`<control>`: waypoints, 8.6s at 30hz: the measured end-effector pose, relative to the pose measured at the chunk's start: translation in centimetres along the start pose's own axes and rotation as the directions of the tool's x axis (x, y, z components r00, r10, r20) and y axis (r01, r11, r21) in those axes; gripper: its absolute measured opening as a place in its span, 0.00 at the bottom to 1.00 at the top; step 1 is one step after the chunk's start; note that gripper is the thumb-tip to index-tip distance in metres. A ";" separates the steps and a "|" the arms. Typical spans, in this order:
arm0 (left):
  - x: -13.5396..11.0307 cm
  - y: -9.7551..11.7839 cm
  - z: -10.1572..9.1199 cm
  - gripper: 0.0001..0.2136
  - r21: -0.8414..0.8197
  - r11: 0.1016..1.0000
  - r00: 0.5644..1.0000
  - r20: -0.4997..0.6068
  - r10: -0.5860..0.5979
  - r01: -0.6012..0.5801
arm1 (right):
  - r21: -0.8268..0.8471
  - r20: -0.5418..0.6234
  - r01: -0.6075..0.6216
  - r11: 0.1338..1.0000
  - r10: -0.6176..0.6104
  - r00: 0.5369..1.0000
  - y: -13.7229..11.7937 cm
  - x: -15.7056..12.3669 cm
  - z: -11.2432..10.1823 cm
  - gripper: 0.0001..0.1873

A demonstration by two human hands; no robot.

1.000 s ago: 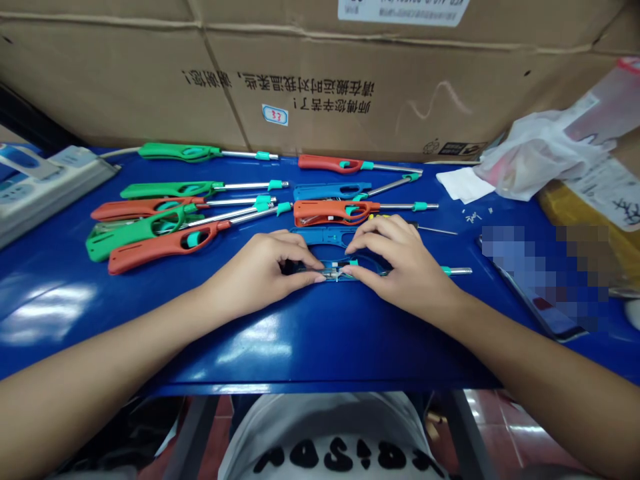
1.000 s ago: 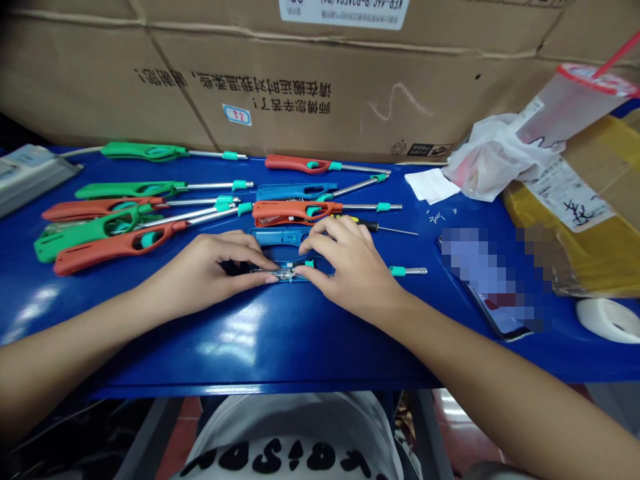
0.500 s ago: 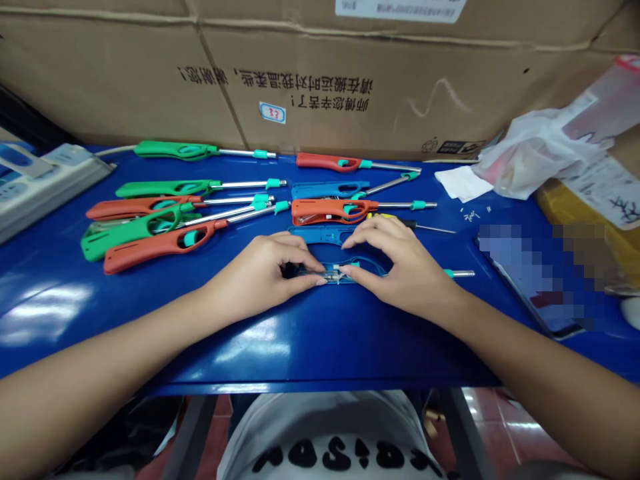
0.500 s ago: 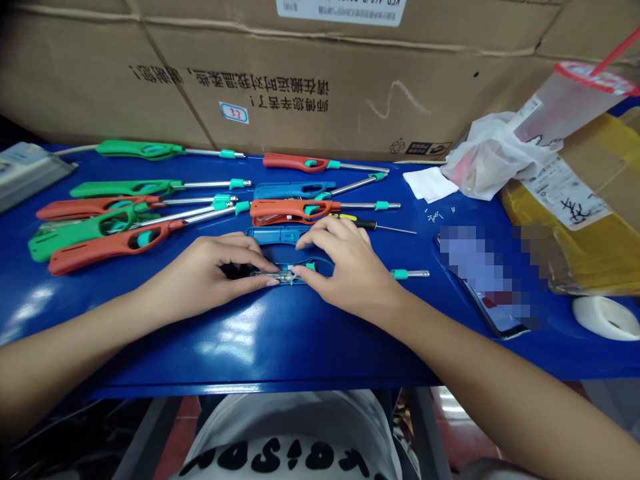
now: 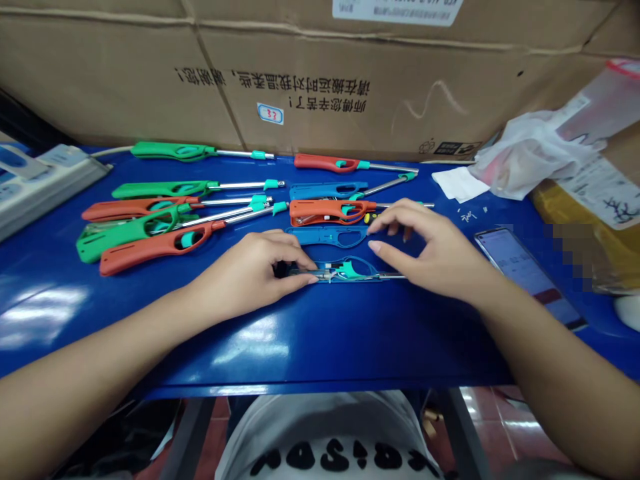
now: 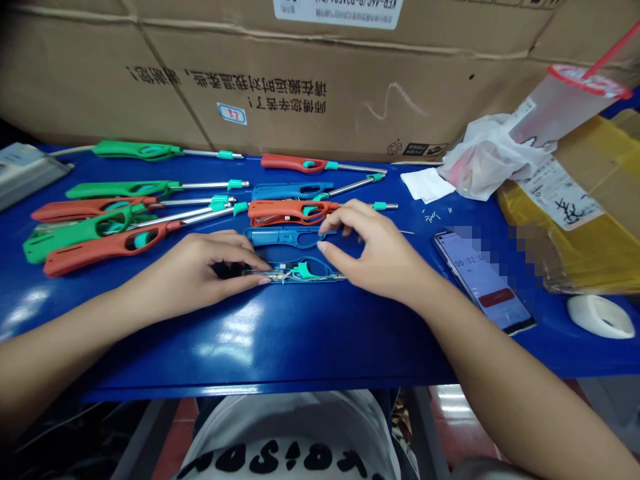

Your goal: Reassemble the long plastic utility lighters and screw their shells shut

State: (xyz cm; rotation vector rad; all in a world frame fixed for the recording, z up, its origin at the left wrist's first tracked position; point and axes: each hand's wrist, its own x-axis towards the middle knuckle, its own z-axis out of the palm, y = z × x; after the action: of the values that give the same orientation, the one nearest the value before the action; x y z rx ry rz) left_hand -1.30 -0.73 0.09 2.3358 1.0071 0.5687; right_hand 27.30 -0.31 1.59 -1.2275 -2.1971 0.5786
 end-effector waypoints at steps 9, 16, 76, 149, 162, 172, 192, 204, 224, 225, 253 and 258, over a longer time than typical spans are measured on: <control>0.1 -0.1 -1.6 0.08 0.041 0.998 0.998 0.041 -0.056 0.054 | 0.007 0.391 -0.042 0.999 0.035 0.920 1.4 0.2 -0.9 0.12; 0.1 -0.2 -1.6 0.09 0.037 0.998 0.998 0.035 -0.054 0.053 | -0.033 0.353 -0.185 0.982 0.185 0.917 1.4 0.3 -0.1 0.15; 0.7 -2.3 -3.1 0.13 0.190 0.980 0.995 -0.096 -0.039 0.057 | -0.141 0.135 0.264 0.954 -0.246 0.960 2.9 0.3 0.7 0.11; -0.6 0.7 -0.1 0.15 0.218 0.975 0.998 0.052 0.039 -0.050 | 0.073 0.237 0.147 0.986 -0.161 0.958 1.2 -0.5 1.6 0.20; -0.7 1.7 0.8 0.14 0.545 0.817 0.981 0.071 0.181 -0.190 | -0.079 0.298 0.199 0.977 -0.167 0.940 0.5 -1.1 1.7 0.20; -0.6 0.8 0.7 0.15 0.417 0.874 0.969 0.084 0.234 -0.248 | -0.157 0.294 0.325 0.932 -0.270 0.917 0.0 -1.1 1.7 0.16; -0.2 0.4 -1.1 0.14 0.301 0.929 0.975 0.104 0.194 -0.217 | -0.399 0.285 0.342 0.850 -0.240 0.928 0.9 -0.6 0.0 0.16; 0.7 1.6 0.3 0.18 -0.793 0.471 0.902 0.217 -0.374 0.386 | -0.481 0.220 0.461 0.746 -0.407 0.887 -0.7 0.0 0.7 0.24; 0.1 1.4 1.1 0.11 -0.150 0.955 0.941 -0.263 0.212 -0.256 | -0.159 0.163 0.387 0.908 -0.362 0.918 -1.7 -0.4 2.2 0.17; 0.1 1.4 1.1 0.11 -0.152 0.957 0.943 -0.263 0.202 -0.247 | -0.161 0.163 0.379 0.911 -0.354 0.921 -1.7 -0.3 2.2 0.17; 0.6 0.2 0.3 0.16 -0.389 0.921 0.916 -0.363 -0.170 0.017 | -0.461 0.296 0.263 0.847 -0.133 0.946 0.3 0.5 -0.8 0.15; 0.6 0.3 0.1 0.15 -0.554 0.832 0.936 -0.280 -0.212 0.023 | -0.353 0.311 0.222 0.909 -0.110 0.944 1.1 0.8 -0.9 0.15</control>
State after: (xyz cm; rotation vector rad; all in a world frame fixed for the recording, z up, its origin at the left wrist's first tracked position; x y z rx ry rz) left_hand -0.66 -0.51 0.28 1.6893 0.9662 1.0704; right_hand 28.21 0.98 1.83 -1.1801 -2.7280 0.2708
